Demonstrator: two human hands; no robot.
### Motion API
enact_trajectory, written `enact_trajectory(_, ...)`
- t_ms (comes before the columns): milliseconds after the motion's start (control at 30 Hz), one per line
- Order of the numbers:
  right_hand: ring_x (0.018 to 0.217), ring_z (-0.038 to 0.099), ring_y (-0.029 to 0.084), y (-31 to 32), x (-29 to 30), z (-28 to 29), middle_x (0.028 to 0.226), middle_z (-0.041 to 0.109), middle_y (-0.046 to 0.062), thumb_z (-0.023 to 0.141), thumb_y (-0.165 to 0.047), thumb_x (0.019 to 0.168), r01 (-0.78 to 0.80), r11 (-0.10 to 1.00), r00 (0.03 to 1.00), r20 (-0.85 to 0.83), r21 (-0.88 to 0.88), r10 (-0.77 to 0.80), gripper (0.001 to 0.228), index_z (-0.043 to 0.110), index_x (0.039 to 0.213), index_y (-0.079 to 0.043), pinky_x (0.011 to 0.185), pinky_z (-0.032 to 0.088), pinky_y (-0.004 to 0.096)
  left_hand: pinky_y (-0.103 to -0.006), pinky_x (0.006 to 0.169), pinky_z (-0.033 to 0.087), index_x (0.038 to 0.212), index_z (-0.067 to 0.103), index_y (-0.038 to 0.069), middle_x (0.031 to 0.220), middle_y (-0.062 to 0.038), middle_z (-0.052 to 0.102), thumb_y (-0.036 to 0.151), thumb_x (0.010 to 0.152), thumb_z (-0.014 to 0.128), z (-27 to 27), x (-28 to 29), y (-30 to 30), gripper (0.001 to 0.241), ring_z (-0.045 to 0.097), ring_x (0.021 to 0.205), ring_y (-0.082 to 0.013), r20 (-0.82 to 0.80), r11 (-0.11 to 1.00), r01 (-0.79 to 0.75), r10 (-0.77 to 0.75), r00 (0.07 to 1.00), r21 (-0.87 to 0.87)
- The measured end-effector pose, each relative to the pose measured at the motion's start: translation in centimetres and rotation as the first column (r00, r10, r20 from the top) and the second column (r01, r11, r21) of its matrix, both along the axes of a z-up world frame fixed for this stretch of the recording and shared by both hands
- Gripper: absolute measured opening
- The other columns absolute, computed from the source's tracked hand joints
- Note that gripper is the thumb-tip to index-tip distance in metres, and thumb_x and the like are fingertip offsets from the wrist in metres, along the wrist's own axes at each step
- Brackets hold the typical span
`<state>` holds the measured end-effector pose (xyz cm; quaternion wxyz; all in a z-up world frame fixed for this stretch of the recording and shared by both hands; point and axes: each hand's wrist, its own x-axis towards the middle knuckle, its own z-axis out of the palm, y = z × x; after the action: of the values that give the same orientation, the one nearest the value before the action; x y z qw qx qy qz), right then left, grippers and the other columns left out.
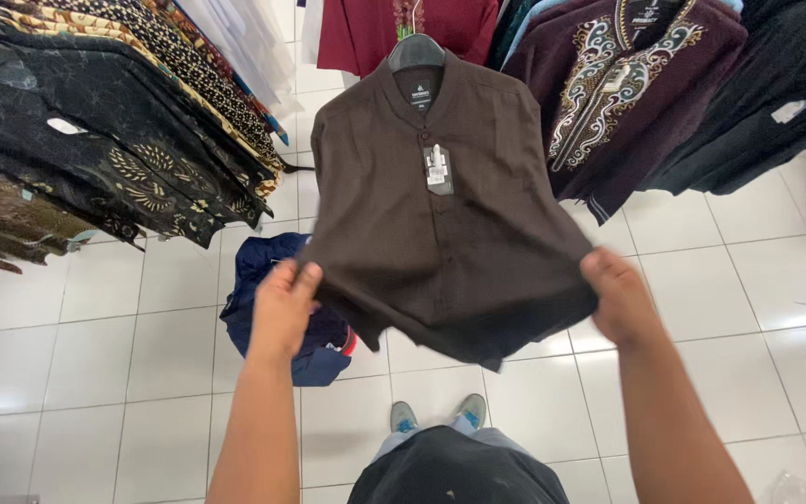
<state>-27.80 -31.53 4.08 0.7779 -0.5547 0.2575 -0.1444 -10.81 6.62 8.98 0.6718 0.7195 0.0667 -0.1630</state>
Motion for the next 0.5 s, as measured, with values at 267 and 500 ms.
enact_trajectory(267, 0.105, 0.053, 0.015, 0.1, 0.9, 6.9, 0.116, 0.057, 0.002, 0.05, -0.017, 0.091, 0.272, 0.959, 0.961, 0.038, 0.08, -0.275, 0.016, 0.049, 0.107, -0.021, 0.087, 0.048, 0.034, -0.0367, 0.054, 0.048, 0.101, 0.053, 0.02, 0.095, 0.004, 0.061, 0.029, 0.093, 0.054, 0.2, 5.0, 3.4, 0.013, 0.058, 0.083, -0.0161, 0.029, 0.943, -0.175, 0.19, 0.981, -0.282)
enact_trajectory(500, 0.112, 0.059, 0.031, 1.3, -1.5, 6.2, 0.142, 0.041, 0.016, 0.076, -0.018, 0.095, -0.581, 0.786, 0.734, 0.554, 0.211, 0.394, 0.099, -0.005, 0.15, -0.029, 0.087, 0.049, 0.045, -0.0389, 0.091, 0.045, 0.14, 0.037, 0.008, 0.127, -0.01, 0.054, 0.009, 0.068, 0.066, 2.4, 4.0, 6.1, 0.077, 0.053, 0.113, -0.0247, -0.015, 0.792, 0.258, -0.319, 0.948, -0.553)
